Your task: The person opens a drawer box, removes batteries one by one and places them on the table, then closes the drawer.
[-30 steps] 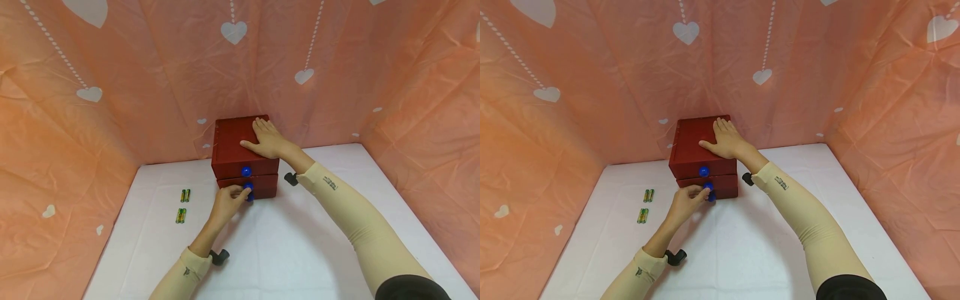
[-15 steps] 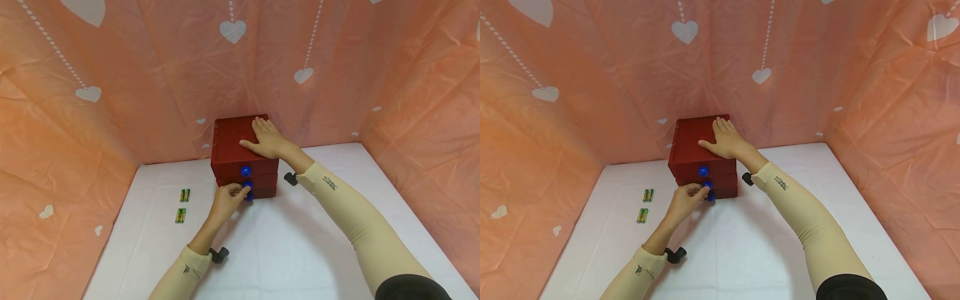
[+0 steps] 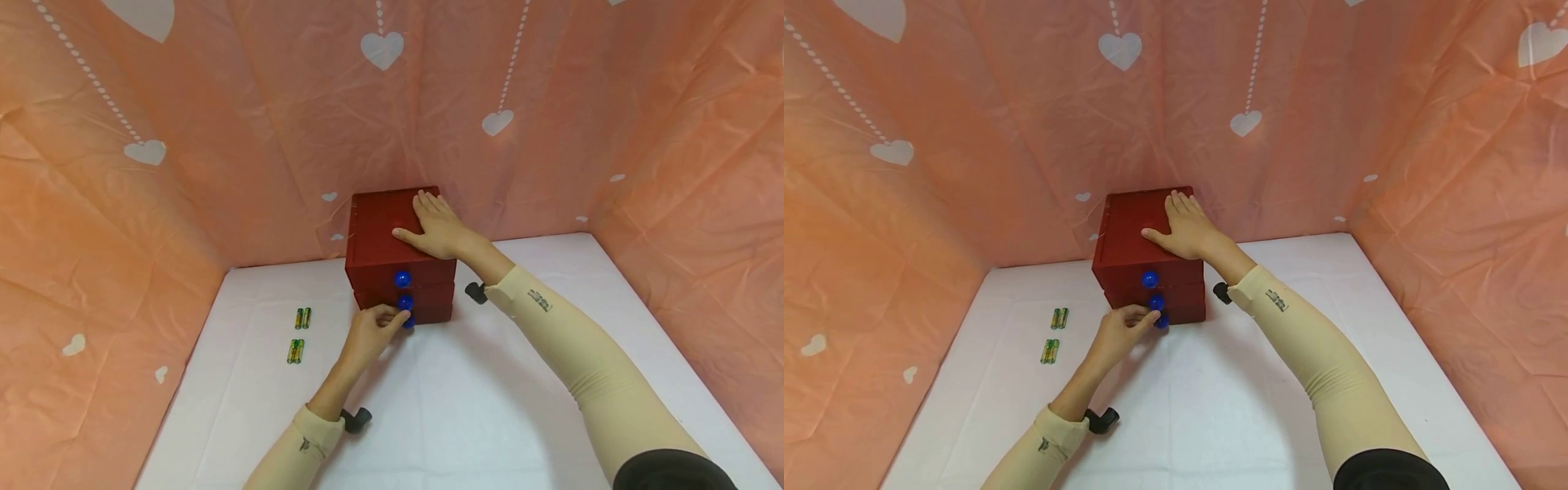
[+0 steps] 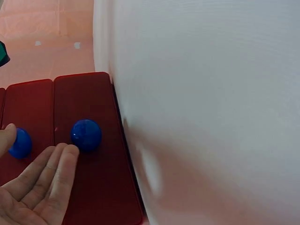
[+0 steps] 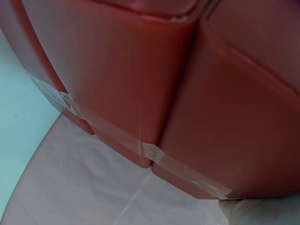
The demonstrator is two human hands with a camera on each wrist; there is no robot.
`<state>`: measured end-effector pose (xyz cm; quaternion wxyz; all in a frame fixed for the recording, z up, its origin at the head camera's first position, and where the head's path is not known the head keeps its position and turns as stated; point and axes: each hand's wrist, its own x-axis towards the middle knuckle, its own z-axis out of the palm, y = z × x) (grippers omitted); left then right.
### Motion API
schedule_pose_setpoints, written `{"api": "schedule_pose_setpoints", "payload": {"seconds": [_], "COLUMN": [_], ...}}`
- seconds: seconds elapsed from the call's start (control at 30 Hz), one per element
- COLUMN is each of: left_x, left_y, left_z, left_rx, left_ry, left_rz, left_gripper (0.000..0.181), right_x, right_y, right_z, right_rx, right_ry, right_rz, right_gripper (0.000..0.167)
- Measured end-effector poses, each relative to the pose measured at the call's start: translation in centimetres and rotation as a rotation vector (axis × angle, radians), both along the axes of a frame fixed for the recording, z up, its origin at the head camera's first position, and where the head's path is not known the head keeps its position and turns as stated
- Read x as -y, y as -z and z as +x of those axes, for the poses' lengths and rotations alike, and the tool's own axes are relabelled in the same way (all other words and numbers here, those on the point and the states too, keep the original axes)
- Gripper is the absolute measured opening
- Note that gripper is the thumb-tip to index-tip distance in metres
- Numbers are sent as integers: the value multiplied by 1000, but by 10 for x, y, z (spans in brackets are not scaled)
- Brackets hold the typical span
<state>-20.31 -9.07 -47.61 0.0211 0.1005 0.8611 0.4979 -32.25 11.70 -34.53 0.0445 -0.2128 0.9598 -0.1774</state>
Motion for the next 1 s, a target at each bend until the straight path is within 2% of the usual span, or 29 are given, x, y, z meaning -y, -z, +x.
{"api": "schedule_pose_setpoints", "payload": {"seconds": [0.3, 0.6, 1.0], "left_x": [4, 0, -5], "left_y": [12, 22, 25], "left_z": [2, 0, -3], "left_rx": [53, 64, 73], "left_ry": [11, 20, 8], "left_rz": [-81, -75, -87], "left_gripper": [30, 30, 29], "right_x": [0, 0, 1], "right_y": [0, 1, 0], "right_z": [1, 1, 0], "right_rx": [15, 14, 14], "right_ry": [4, 6, 5], "right_rz": [-4, 1, -1], "right_gripper": [100, 99, 99]}}
